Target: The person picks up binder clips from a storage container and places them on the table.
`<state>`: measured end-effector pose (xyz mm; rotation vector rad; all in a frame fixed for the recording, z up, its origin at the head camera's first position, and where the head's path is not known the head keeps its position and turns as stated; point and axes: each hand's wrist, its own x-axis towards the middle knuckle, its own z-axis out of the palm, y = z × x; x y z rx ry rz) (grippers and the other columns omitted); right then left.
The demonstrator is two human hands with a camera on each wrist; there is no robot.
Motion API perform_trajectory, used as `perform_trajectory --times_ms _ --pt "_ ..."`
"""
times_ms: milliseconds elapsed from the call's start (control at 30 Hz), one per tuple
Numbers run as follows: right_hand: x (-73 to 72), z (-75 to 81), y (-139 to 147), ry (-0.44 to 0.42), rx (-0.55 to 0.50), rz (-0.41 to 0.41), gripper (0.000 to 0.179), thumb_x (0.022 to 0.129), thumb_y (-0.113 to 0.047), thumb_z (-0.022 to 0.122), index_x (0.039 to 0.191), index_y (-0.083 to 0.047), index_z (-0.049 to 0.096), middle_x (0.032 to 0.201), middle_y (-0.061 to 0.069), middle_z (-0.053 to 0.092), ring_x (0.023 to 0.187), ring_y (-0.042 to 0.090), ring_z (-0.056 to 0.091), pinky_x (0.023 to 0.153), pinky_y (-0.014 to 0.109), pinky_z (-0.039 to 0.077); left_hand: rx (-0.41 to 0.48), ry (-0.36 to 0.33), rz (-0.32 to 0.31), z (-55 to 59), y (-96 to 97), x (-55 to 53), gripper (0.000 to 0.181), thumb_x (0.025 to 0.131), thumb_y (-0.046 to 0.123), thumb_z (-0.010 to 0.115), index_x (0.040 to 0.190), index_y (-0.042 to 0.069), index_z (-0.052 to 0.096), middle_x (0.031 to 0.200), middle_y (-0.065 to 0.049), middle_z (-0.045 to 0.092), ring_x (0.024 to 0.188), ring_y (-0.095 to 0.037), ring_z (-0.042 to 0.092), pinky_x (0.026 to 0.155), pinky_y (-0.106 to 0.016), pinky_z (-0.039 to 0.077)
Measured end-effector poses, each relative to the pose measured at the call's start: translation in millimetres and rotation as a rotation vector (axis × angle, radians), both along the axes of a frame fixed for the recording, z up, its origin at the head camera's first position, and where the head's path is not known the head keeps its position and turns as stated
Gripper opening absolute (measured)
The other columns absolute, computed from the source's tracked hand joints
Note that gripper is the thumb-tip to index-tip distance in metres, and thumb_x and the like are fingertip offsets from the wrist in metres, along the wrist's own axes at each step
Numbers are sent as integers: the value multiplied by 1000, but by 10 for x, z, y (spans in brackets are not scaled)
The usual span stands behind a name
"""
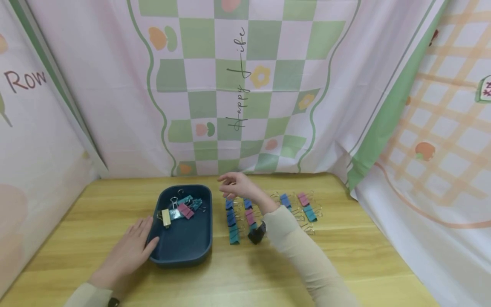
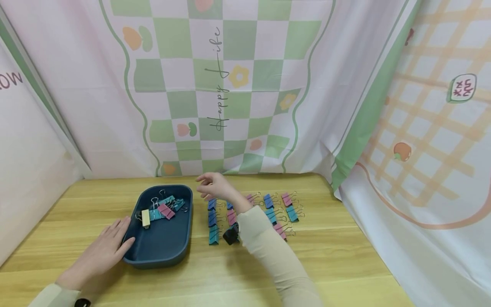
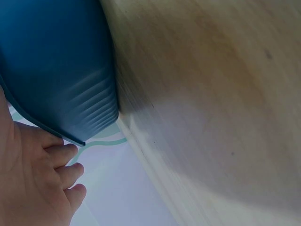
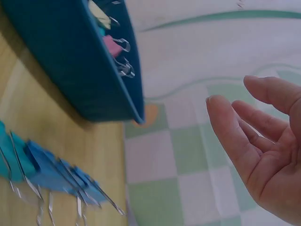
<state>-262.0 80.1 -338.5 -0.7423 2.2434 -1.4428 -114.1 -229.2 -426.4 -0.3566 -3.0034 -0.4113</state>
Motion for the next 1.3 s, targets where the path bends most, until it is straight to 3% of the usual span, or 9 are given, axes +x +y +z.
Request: perform_trajectory --times_ms 200,367,467,700,1067,1300 --pt "46 -94 -293 -24 19 17 33 91 -7 57 122 1 54 101 17 59 87 40 60 70 42 54 1 -7 4 -1 -1 -1 66 97 38 40 137 -13 27 142 -29 26 129 -47 22 104 -57 18" --pt "-14 -256 -501 -62 56 -26 34 88 -7 61 121 2 56 98 13 60 81 31 64 66 37 55 5 -9 5 1 2 3 66 97 38 40 137 -13 27 142 -29 26 129 -47 22 104 -57 18" --pt "-17 -310 -591 -78 62 -22 36 88 -6 61 122 4 54 98 14 61 85 36 63 62 33 55 8 -6 2 -2 5 5 66 97 37 40 137 -13 27 142 -30 26 129 -47 22 104 -57 18" --pt "-10 -408 -754 -53 98 -15 32 88 -2 60 119 5 55 100 15 61 88 36 62 60 29 55 13 6 0 3 8 3 64 97 35 41 137 -13 27 142 -30 26 129 -47 22 104 -57 18" --pt "52 -459 -916 -102 185 -32 36 88 1 58 123 7 50 116 23 53 85 35 63 57 28 55 15 -2 -4 5 8 6 65 97 36 42 137 -13 27 142 -30 26 129 -47 22 104 -57 18" --pt "52 -491 -984 -104 203 -67 33 88 6 54 121 8 53 116 21 55 84 33 63 55 26 54 16 -3 -1 21 11 3 64 97 35 42 138 -13 27 142 -30 26 129 -47 22 104 -57 17"
